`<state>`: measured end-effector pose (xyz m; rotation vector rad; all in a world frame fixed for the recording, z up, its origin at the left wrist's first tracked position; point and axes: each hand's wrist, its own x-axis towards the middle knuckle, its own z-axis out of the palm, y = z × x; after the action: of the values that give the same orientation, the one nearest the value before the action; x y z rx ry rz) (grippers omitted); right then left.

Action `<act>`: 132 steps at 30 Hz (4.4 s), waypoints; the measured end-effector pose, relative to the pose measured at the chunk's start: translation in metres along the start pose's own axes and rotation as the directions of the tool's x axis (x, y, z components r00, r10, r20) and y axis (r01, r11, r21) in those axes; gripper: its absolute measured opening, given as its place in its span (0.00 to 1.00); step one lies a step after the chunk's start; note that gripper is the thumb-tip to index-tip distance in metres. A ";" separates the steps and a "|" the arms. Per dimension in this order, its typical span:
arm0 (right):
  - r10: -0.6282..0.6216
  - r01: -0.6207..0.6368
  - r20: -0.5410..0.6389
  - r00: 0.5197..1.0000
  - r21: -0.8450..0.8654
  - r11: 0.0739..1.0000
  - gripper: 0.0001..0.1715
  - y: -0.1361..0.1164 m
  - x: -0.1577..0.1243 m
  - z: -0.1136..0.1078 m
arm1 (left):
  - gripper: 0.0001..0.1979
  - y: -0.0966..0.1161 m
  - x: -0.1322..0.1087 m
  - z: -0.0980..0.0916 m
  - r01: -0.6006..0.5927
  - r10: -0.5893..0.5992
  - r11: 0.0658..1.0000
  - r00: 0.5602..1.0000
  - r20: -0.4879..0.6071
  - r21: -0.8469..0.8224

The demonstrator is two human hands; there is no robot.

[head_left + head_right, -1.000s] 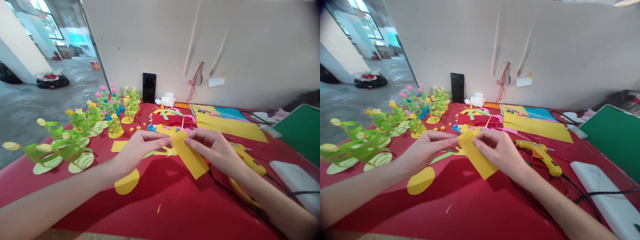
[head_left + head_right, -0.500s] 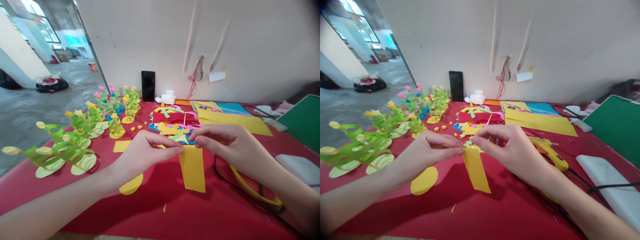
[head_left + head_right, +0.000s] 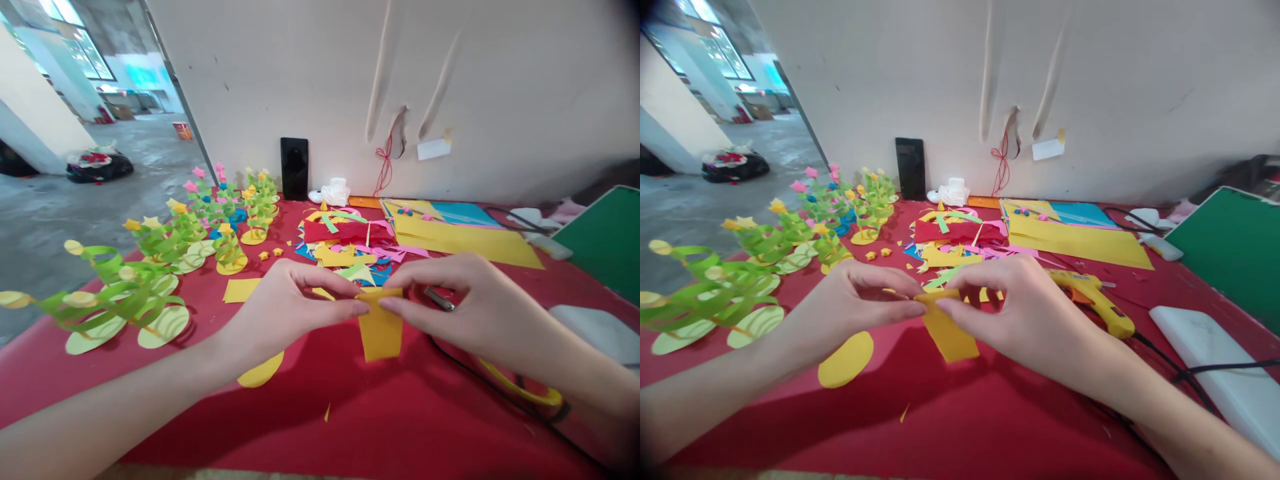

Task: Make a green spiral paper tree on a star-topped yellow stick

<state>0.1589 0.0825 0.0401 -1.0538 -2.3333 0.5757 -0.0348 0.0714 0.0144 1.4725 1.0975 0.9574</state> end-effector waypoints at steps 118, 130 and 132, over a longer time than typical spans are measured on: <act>0.049 -0.040 -0.053 0.997 0.166 0.985 0.04 -0.003 0.001 0.004 | 0.08 0.003 -0.002 -0.002 0.119 -0.143 0.979 0.981 0.135 0.167; 0.104 -0.107 0.031 0.994 0.136 0.985 0.05 -0.002 0.001 0.008 | 0.06 0.000 -0.002 -0.001 0.110 -0.140 0.977 0.977 0.161 0.183; 0.102 -0.103 0.012 0.995 0.151 0.983 0.06 -0.001 0.001 0.007 | 0.06 0.000 -0.002 -0.002 0.105 -0.133 0.978 0.979 0.153 0.179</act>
<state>0.1535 0.0815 0.0353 -1.1065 -2.2093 0.7819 -0.0371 0.0699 0.0142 1.5736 1.1545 0.6587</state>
